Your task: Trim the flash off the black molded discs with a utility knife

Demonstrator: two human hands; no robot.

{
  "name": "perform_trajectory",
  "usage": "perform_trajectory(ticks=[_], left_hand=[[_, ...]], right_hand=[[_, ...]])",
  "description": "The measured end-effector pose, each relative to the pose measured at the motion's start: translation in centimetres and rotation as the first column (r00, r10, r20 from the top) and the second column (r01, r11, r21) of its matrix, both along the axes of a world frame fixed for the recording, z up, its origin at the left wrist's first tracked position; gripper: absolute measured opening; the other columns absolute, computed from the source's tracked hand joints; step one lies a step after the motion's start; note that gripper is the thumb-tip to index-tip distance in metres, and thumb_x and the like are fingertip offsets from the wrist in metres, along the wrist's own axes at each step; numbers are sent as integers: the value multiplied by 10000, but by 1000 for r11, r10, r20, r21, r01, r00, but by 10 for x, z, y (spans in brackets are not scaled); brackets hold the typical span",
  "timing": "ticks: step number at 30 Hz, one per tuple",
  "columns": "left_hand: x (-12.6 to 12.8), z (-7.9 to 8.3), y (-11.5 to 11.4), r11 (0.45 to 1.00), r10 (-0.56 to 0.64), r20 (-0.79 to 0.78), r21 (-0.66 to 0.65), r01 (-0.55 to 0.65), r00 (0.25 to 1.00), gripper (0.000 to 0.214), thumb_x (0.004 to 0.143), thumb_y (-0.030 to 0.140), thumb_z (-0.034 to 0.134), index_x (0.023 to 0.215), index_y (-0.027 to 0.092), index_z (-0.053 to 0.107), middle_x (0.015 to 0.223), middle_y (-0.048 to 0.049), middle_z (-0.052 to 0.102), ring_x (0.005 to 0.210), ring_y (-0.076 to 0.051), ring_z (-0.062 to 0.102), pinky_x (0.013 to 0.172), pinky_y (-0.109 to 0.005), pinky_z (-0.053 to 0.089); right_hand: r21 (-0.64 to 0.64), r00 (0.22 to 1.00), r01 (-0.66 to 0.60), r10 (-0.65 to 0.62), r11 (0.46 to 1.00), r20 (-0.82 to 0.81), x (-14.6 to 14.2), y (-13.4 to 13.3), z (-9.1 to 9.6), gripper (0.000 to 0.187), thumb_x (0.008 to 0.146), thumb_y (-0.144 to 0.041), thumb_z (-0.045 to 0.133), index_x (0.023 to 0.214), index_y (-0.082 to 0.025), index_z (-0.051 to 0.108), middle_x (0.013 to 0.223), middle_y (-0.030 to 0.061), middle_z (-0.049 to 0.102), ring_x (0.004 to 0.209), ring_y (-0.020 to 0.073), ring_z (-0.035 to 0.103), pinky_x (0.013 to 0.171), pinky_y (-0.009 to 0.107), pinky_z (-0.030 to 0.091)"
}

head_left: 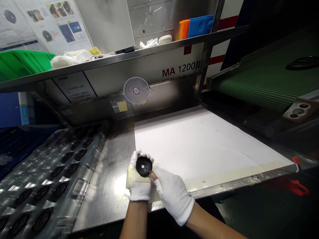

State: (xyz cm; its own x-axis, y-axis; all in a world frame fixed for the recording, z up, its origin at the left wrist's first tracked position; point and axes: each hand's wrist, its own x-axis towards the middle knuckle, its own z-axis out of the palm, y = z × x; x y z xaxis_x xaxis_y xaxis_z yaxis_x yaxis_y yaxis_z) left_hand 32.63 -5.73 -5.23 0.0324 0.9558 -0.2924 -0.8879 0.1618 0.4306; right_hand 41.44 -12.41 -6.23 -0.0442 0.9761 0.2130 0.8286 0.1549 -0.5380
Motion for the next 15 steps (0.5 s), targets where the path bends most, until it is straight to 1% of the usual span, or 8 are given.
perform_trajectory(ticks=[3,4,6,8,9,10,12,15], left_hand=[[0,2,-4,996,83,-14,35,-82,996,87,706,163,615,788,182,594,662,21,551,640,-93,543,684,-258,477],[-1,3,-6,996,75,-33,48,-73,997,139,705,162,607,843,183,604,708,3,578,691,-116,565,709,-281,481],[-5,8,-10,998,-28,-81,50,32,996,260,709,189,578,967,165,603,843,-71,619,823,-200,589,729,-357,488],[-9,11,-14,986,-157,-110,38,162,981,319,708,217,542,1009,129,598,892,-129,620,867,-262,586,693,-398,494],[-10,12,-14,980,-188,-108,39,194,976,310,704,218,531,989,120,606,860,-128,620,836,-257,589,669,-388,495],[-11,12,-14,981,-185,-96,46,190,978,275,700,207,529,945,118,617,797,-109,614,777,-230,590,647,-362,494],[-10,11,-12,987,-150,-54,46,153,987,166,703,182,548,842,132,625,685,-51,582,667,-165,568,615,-302,484],[-6,6,-7,993,-117,22,5,116,993,79,724,221,604,772,158,609,648,-4,555,621,-119,541,608,-266,474]], right_hand=[[-5,1000,-17,17,1000,9,-3,-2,1,235,932,-288,340,809,-223,530,698,-22,609,584,135,546,516,261,270],[-2,1000,-22,22,1000,7,-3,-2,2,229,931,-282,341,812,-225,528,702,-22,608,586,137,547,518,263,269],[8,1000,-30,30,1000,-5,-1,-1,2,196,925,-264,362,823,-232,527,714,-26,610,600,140,551,526,265,269],[14,999,-31,31,999,-30,3,0,1,160,918,-249,384,842,-238,525,737,-28,613,625,143,557,537,262,277],[9,999,-20,21,1000,-44,5,0,1,154,917,-246,388,844,-238,523,742,-29,613,632,142,558,540,258,282],[1,999,-4,4,1000,-54,7,0,0,156,918,-245,386,843,-237,522,737,-30,610,630,140,558,541,255,286],[-7,998,23,-23,1000,-59,9,0,-2,166,918,-243,383,829,-235,522,715,-33,603,615,136,552,539,253,286],[3,998,25,-25,1000,-51,7,-2,-3,166,915,-250,385,831,-236,527,688,-39,595,583,130,538,522,258,271]])
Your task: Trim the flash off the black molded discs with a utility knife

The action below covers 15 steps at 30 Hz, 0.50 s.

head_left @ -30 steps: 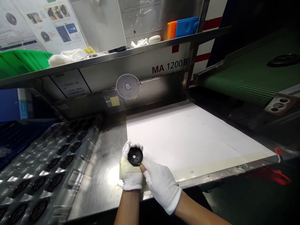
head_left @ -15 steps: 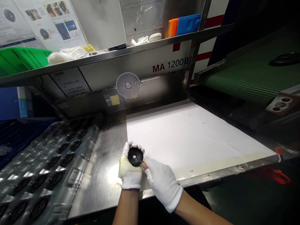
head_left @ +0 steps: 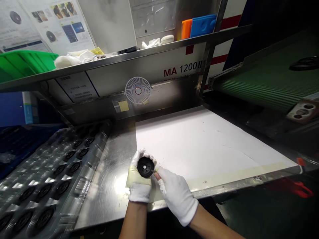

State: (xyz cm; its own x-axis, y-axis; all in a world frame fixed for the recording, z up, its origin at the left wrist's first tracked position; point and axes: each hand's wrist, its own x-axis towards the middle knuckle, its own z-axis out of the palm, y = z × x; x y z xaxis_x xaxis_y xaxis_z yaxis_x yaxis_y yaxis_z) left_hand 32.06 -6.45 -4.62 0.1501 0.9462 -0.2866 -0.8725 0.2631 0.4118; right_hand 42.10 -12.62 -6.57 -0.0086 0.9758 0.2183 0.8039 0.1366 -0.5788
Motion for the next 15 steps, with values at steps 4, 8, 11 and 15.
perform_trajectory(ticks=[4,8,11,15], left_hand=[[5,-2,1,995,95,44,-26,-94,994,81,742,245,612,731,169,587,632,15,545,599,-96,533,611,-248,475],[2,3,-7,994,114,-6,7,-114,994,124,724,158,587,845,173,608,736,-22,602,721,-138,583,722,-314,490],[-4,6,-13,997,-56,-95,51,61,994,306,708,200,560,1006,144,598,908,-127,624,882,-260,586,728,-412,488],[-6,6,-10,996,-58,-106,66,65,993,186,702,195,558,863,133,626,698,-65,593,674,-181,576,620,-320,484]], right_hand=[[-2,999,-33,33,999,0,-7,-5,2,189,921,-257,363,826,-234,525,688,-35,593,582,129,537,519,255,275],[8,998,-49,48,999,32,-9,-7,4,213,927,-278,349,811,-233,523,695,-18,597,578,143,534,513,262,271],[37,998,-57,57,998,11,-4,-6,3,187,918,-253,369,813,-233,522,706,-21,596,602,143,538,534,258,282],[34,1000,-8,8,999,-4,3,-4,1,206,920,-260,359,801,-223,524,678,-24,587,574,135,527,517,257,276]])
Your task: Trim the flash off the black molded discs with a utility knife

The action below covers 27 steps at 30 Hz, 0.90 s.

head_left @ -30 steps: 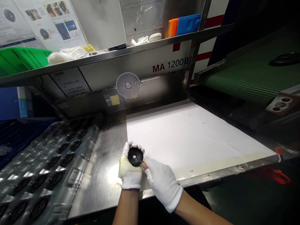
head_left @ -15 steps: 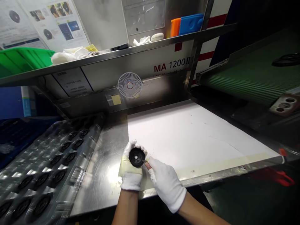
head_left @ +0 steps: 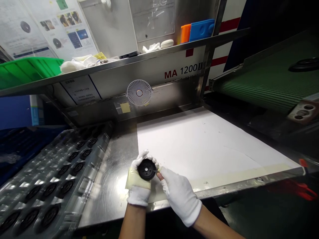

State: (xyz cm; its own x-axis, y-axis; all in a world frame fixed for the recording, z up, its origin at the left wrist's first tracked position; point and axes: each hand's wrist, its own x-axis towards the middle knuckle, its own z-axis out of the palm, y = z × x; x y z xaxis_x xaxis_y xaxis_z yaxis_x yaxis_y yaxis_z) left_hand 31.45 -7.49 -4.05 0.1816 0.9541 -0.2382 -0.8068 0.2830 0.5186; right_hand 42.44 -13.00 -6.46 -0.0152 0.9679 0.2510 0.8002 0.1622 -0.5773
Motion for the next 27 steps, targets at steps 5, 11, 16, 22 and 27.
perform_trajectory(ticks=[5,11,16,22,27], left_hand=[[10,-4,8,991,49,114,-125,-35,992,27,722,182,606,732,159,596,625,2,553,597,-108,536,585,-243,465],[10,-1,0,993,107,42,-51,-105,993,167,716,156,580,880,172,607,749,-30,608,748,-157,586,743,-341,487],[1,2,-2,999,-52,-34,7,52,998,288,719,206,526,984,121,597,759,-98,613,725,-223,587,638,-370,484],[13,0,8,993,24,67,-121,-16,997,59,721,178,608,773,155,595,608,4,556,591,-115,533,590,-251,456],[16,-1,2,986,163,26,-41,-162,986,179,711,127,574,884,162,602,712,-32,607,707,-156,582,704,-313,481]], right_hand=[[13,1000,-6,6,1000,-11,-4,-4,2,169,902,-232,387,841,-233,544,706,-27,607,606,133,551,538,252,289],[19,999,-37,37,999,6,-8,-7,3,211,906,-246,364,783,-224,534,652,-20,589,537,133,516,495,247,276],[25,999,-16,18,1000,-49,3,-3,-1,165,894,-220,377,823,-229,526,712,-17,602,611,150,542,541,251,291],[10,998,-8,8,1000,-66,-1,-5,0,149,890,-220,390,833,-232,527,682,-26,590,588,141,532,541,248,289],[21,999,-20,20,1000,-32,-6,-7,0,211,906,-240,363,760,-218,514,664,-18,585,552,136,510,512,250,270]])
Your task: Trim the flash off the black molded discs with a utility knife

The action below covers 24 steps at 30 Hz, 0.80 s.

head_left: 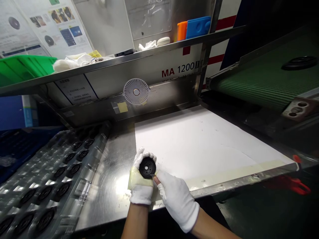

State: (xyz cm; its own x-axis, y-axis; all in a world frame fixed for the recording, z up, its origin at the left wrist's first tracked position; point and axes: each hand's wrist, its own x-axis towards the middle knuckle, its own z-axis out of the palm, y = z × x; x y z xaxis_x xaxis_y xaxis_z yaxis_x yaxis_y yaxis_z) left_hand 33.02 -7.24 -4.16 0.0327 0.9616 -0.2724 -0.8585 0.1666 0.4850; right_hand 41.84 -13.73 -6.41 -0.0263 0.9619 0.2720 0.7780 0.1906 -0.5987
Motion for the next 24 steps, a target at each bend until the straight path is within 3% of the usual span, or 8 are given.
perform_trajectory(ticks=[3,5,10,14,17,21,24], left_hand=[[-7,0,-5,989,-140,-33,38,141,990,335,724,185,528,1053,139,571,908,-135,626,895,-278,581,718,-413,482],[-10,0,-6,980,-197,-27,38,198,980,321,731,209,520,1038,132,578,854,-130,624,845,-272,590,674,-395,484],[0,-2,0,993,-113,64,-12,114,992,36,729,162,581,762,149,582,622,-1,546,600,-117,533,607,-262,460],[7,-1,2,998,-4,115,-62,11,993,49,717,143,604,730,162,562,624,24,531,599,-89,521,630,-240,460],[6,-1,-1,998,56,73,-2,-56,996,100,716,128,594,803,175,581,677,22,551,649,-87,538,705,-257,469],[-4,-4,-4,995,-71,-8,74,72,997,272,720,191,553,989,170,585,884,-75,601,887,-239,573,785,-432,468],[-9,-7,-2,987,-130,41,95,126,991,248,723,209,528,956,160,599,847,-70,584,827,-226,571,740,-410,477]], right_hand=[[12,1000,-12,12,1000,0,4,1,-1,180,897,-228,382,785,-218,522,694,-12,594,591,147,529,531,253,282],[7,1000,1,-1,1000,-4,9,3,-2,163,893,-220,390,812,-221,531,704,-12,597,604,150,537,540,254,286],[-16,998,67,-66,998,16,12,6,-2,146,895,-243,409,821,-232,534,667,-26,591,577,146,535,517,261,257],[-19,1000,15,-16,1000,-3,5,3,-1,185,909,-258,385,784,-225,518,661,-27,584,560,134,518,512,248,264],[-10,1000,-12,12,1000,-21,0,1,0,196,903,-250,383,767,-220,520,659,-22,583,558,136,511,511,248,274],[-27,995,-54,51,998,-87,1,0,3,201,901,-234,373,784,-215,536,676,-15,589,571,143,517,518,253,293],[-10,959,-127,120,992,-255,7,1,7,235,932,-280,323,910,-217,548,788,2,612,670,151,546,582,247,350]])
